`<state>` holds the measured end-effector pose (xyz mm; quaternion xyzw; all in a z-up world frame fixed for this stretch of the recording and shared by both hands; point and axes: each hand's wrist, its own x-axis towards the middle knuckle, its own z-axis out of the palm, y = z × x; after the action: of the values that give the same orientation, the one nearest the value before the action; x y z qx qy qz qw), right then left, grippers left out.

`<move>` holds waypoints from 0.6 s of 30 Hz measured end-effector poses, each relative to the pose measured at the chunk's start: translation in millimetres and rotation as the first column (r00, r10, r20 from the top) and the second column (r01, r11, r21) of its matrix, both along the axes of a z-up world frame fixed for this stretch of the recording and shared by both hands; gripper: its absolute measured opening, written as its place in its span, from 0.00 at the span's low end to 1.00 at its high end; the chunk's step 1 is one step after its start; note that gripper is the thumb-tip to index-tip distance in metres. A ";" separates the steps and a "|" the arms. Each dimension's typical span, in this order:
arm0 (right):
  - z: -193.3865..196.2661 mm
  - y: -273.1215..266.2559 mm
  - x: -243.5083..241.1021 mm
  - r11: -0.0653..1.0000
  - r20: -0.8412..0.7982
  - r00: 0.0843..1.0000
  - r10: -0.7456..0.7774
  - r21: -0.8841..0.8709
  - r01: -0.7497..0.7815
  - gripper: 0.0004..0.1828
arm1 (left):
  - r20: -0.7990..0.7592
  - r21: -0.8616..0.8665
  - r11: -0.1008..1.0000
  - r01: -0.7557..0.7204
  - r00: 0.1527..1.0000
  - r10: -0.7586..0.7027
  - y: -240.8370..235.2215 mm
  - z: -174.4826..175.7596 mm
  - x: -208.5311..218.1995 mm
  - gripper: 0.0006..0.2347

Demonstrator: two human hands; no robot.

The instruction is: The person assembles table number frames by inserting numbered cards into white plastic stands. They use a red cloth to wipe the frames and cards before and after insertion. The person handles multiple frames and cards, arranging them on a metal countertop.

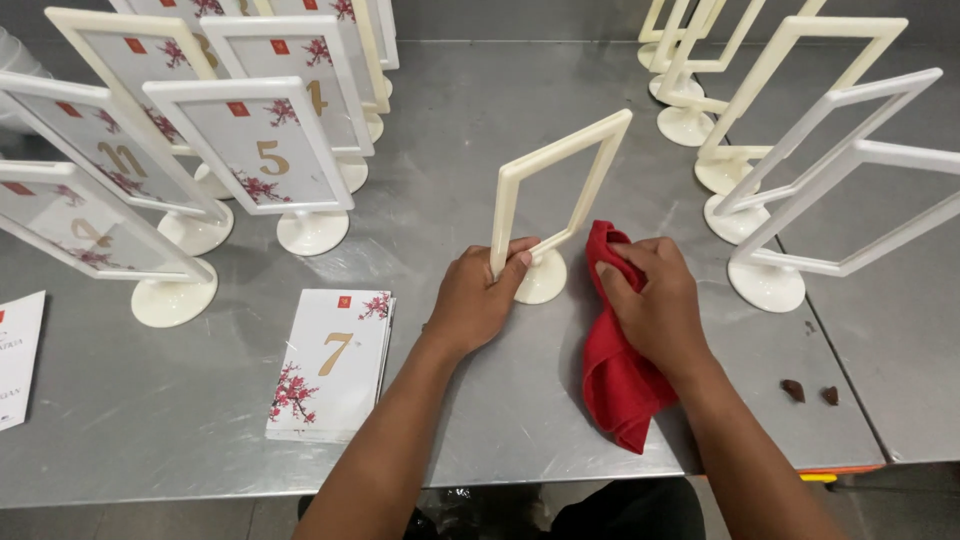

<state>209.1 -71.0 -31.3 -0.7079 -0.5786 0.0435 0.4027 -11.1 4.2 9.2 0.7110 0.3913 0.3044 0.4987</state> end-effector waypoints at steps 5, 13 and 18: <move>-0.1 4.5 -15.7 0.992 0.141 0.984 0.109 0.054 -0.118 0.14 | -0.001 0.039 0.999 -0.003 1.000 0.003 1.7 -2.2 1.2 0.17; 11.3 15.8 -34.9 0.937 0.329 0.924 0.195 -0.342 -0.076 0.19 | -0.033 0.030 0.999 -0.013 0.999 0.014 -4.3 1.4 1.3 0.18; 6.7 -2.8 -31.2 0.913 0.320 0.905 0.281 -0.379 -0.150 0.21 | -0.051 0.052 0.998 -0.028 0.998 0.031 -3.6 -4.4 2.5 0.18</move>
<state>177.8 -73.8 -24.5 -0.6935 -0.7026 0.0559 0.1491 -8.6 0.7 4.7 0.7254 0.4067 0.3028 0.4655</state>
